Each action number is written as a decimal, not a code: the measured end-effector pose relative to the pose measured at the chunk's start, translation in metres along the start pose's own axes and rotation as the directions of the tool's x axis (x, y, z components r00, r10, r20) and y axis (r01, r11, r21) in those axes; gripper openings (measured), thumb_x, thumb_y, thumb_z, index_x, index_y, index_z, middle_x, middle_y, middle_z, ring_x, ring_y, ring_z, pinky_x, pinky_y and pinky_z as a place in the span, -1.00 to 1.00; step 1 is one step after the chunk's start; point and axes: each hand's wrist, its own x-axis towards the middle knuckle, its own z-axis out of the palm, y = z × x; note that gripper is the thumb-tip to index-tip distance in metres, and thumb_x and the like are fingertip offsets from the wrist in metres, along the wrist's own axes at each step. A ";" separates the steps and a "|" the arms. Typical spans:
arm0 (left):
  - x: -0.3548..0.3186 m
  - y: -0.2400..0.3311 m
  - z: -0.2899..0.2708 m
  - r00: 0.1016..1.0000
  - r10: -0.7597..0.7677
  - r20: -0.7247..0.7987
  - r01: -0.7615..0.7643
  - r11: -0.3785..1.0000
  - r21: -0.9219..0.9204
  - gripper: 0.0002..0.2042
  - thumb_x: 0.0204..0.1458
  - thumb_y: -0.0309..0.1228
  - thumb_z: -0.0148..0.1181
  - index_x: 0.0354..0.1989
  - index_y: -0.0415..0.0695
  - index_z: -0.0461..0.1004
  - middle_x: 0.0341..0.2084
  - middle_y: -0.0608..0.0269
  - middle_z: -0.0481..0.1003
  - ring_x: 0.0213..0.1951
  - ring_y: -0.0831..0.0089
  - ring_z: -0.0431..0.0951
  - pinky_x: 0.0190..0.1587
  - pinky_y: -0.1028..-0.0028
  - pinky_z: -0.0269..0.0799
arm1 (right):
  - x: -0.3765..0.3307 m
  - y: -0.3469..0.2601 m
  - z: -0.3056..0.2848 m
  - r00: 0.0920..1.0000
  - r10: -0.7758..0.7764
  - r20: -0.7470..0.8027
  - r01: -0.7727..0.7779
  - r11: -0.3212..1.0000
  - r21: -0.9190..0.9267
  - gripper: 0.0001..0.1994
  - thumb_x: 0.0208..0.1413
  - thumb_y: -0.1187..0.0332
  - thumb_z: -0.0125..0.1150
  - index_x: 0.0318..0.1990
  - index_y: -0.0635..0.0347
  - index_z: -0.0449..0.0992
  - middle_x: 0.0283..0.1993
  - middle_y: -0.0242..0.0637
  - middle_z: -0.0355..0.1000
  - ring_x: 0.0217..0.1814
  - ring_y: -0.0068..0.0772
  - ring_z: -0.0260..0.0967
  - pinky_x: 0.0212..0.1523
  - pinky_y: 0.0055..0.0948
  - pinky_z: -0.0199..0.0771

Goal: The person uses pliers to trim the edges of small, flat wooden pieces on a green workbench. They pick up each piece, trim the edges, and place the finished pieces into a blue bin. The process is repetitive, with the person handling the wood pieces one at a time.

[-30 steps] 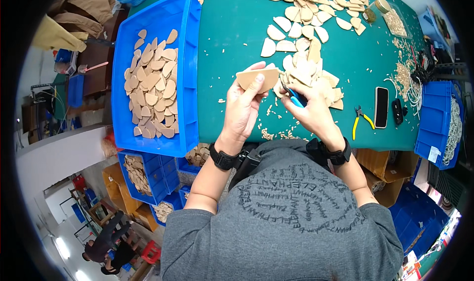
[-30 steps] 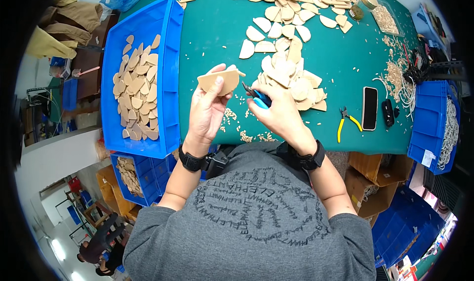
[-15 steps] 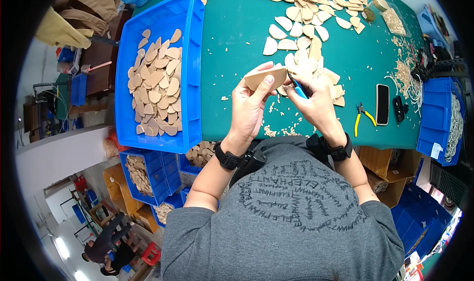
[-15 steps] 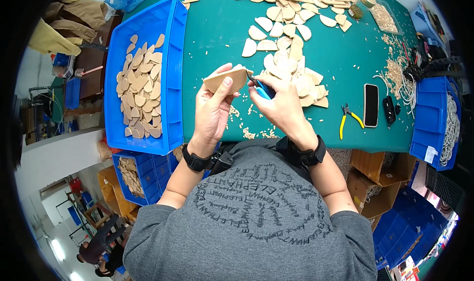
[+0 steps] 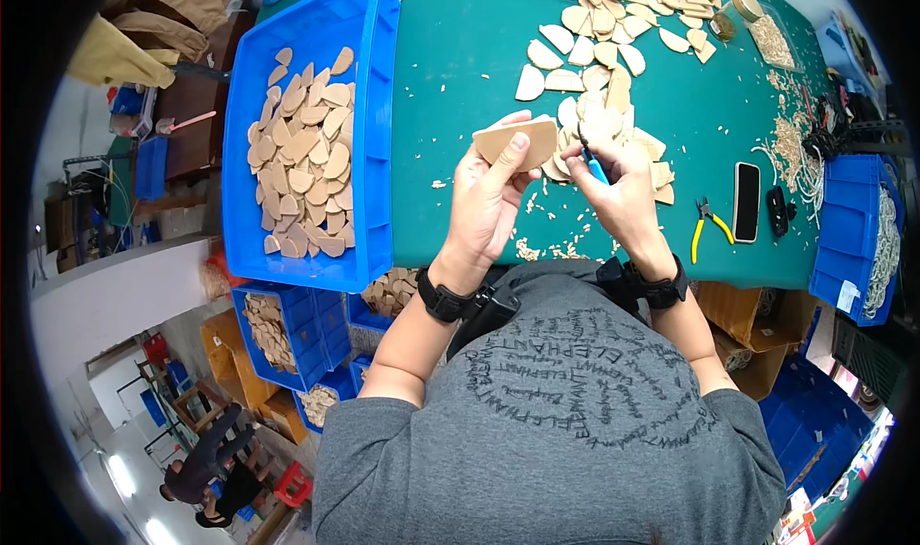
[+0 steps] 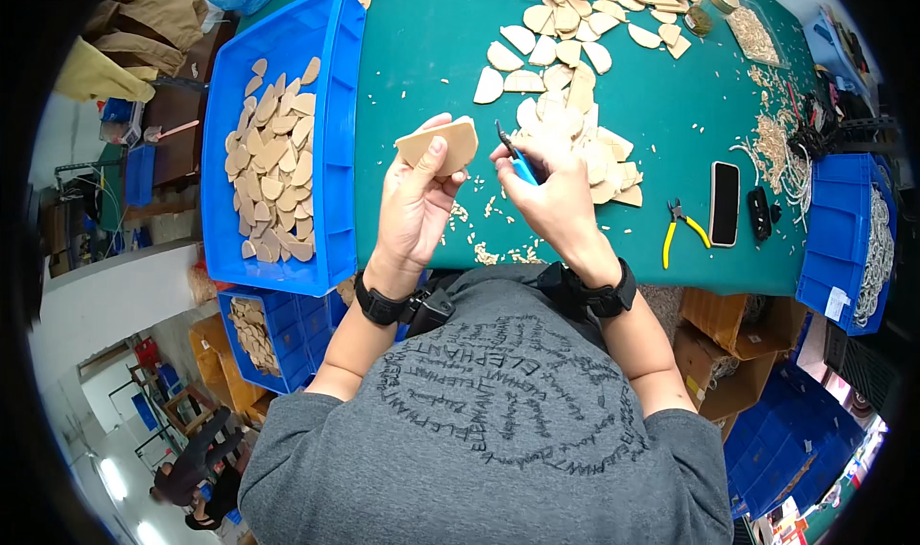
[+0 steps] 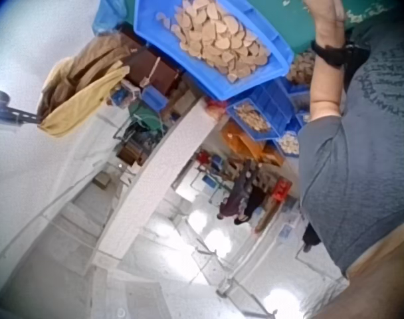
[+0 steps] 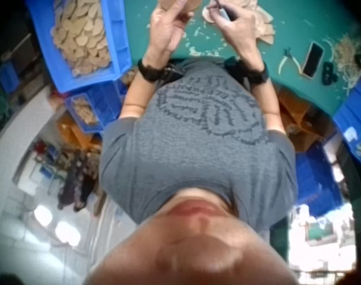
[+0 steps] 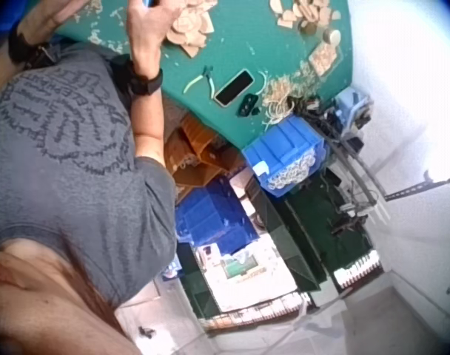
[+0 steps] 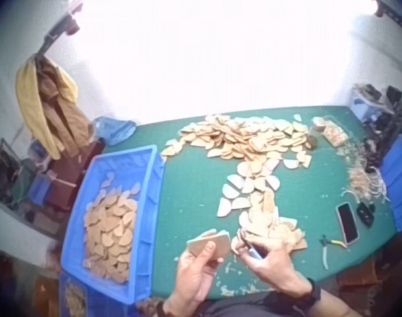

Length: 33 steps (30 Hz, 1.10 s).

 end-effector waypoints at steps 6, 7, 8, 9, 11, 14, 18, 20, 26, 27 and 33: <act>0.004 0.020 -0.022 0.998 -0.056 -0.010 0.052 0.972 -0.228 -0.65 0.18 -0.35 0.09 0.10 -0.23 0.31 -0.01 0.15 0.43 -0.12 0.45 0.50 -0.31 0.60 0.43 | 0.008 0.014 -0.011 0.997 0.071 0.035 -0.071 0.997 -0.009 -0.91 0.09 0.51 0.19 -0.25 0.30 0.53 -0.31 -0.43 0.46 -0.28 -0.70 0.36 -0.26 -0.66 0.33; 0.004 0.026 -0.030 0.999 -0.026 -0.031 0.018 0.972 -0.235 -0.65 0.19 -0.36 0.08 0.10 -0.22 0.31 -0.02 0.16 0.44 -0.12 0.45 0.50 -0.31 0.60 0.43 | 0.009 0.018 -0.012 0.996 0.078 0.040 -0.078 0.997 0.008 -0.91 0.09 0.52 0.19 -0.25 0.30 0.53 -0.31 -0.43 0.45 -0.28 -0.69 0.36 -0.26 -0.66 0.33; 0.005 0.033 -0.040 0.999 0.003 -0.050 -0.015 0.970 -0.242 -0.65 0.19 -0.36 0.07 0.10 -0.22 0.31 -0.02 0.18 0.44 -0.11 0.45 0.50 -0.31 0.60 0.43 | 0.011 0.022 -0.011 0.995 0.086 0.045 -0.087 0.996 0.025 -0.91 0.09 0.52 0.19 -0.25 0.31 0.53 -0.31 -0.42 0.45 -0.29 -0.69 0.36 -0.25 -0.66 0.33; 0.007 0.047 -0.054 0.991 0.086 -0.105 -0.109 0.966 -0.234 -0.65 0.18 -0.37 0.08 0.11 -0.22 0.31 -0.02 0.18 0.44 -0.12 0.45 0.50 -0.32 0.60 0.42 | 0.013 0.023 -0.013 0.995 0.084 0.054 -0.086 0.996 0.037 -0.91 0.10 0.51 0.19 -0.25 0.29 0.53 -0.31 -0.43 0.45 -0.29 -0.68 0.35 -0.25 -0.66 0.33; 0.017 0.078 -0.100 0.856 0.322 -0.404 -0.359 0.933 -0.016 -0.66 0.17 -0.35 0.09 0.08 -0.23 0.34 -0.02 0.11 0.44 -0.09 0.36 0.49 -0.23 0.42 0.45 | 0.015 0.030 -0.018 0.993 0.099 0.059 -0.101 0.994 0.033 -0.92 0.10 0.50 0.20 -0.25 0.29 0.53 -0.32 -0.44 0.44 -0.29 -0.68 0.35 -0.25 -0.66 0.33; 0.031 0.113 -0.148 0.227 0.871 -0.436 -0.242 0.484 0.841 -0.36 0.11 -0.30 0.17 0.28 -0.16 -0.03 -0.01 0.07 0.37 0.02 0.26 0.40 0.07 0.31 0.31 | 0.020 0.040 -0.025 0.988 0.153 0.028 -0.153 0.988 0.018 -0.92 0.10 0.49 0.20 -0.26 0.27 0.53 -0.36 -0.49 0.41 -0.33 -0.73 0.33 -0.29 -0.70 0.32; 0.099 0.085 -0.148 0.525 0.788 -0.323 -0.334 0.540 0.773 -0.57 0.10 -0.35 0.19 0.13 -0.16 0.30 -0.09 0.23 0.43 -0.06 0.45 0.41 0.00 0.41 0.30 | 0.032 0.046 -0.033 0.985 0.175 0.005 -0.175 0.984 -0.016 -0.88 0.06 0.46 0.22 -0.27 0.31 0.55 -0.46 -0.49 0.42 -0.45 -0.77 0.28 -0.41 -0.70 0.27; 0.142 0.040 -0.108 0.724 0.682 -0.109 -0.150 0.309 0.939 -0.71 0.04 -0.28 0.24 -0.13 -0.19 0.53 -0.21 0.23 0.49 -0.14 0.45 0.42 -0.06 0.42 0.33 | 0.038 0.045 -0.036 0.990 0.142 -0.019 -0.143 0.989 -0.033 -0.87 0.04 0.46 0.23 -0.28 0.34 0.55 -0.49 -0.46 0.43 -0.47 -0.76 0.28 -0.42 -0.69 0.28; 0.220 -0.091 -0.095 0.976 0.219 0.009 0.021 -0.135 0.991 -0.48 -0.14 -0.05 0.35 -0.13 -0.18 0.41 0.08 -0.05 0.24 0.12 0.06 0.21 0.02 0.16 0.29 | 0.036 0.053 -0.042 0.974 0.175 -0.142 -0.186 0.980 -0.071 -0.85 0.03 0.46 0.24 -0.26 0.33 0.56 -0.36 -0.37 0.46 -0.32 -0.65 0.37 -0.26 -0.62 0.37; 0.220 -0.097 -0.097 0.945 0.306 0.111 -0.044 -0.217 0.975 -0.57 -0.11 -0.12 0.35 -0.23 -0.19 0.40 -0.08 0.00 0.40 -0.04 0.18 0.39 -0.09 0.25 0.38 | 0.035 0.054 -0.044 0.970 0.211 -0.124 -0.212 0.977 0.005 -0.81 0.02 0.41 0.26 -0.23 0.31 0.56 -0.28 -0.33 0.47 -0.29 -0.58 0.38 -0.24 -0.57 0.38; 0.170 -0.055 -0.071 0.991 -0.075 0.113 -0.044 0.608 0.793 -0.70 0.05 -0.29 0.26 -0.10 -0.18 0.47 -0.38 0.37 0.56 -0.42 0.68 0.44 -0.43 0.63 0.31 | 0.040 0.048 -0.047 0.989 0.138 -0.050 -0.146 0.964 -0.224 -0.75 -0.03 0.34 0.27 -0.20 0.26 0.57 -0.35 -0.22 0.52 -0.33 -0.45 0.47 -0.25 -0.49 0.42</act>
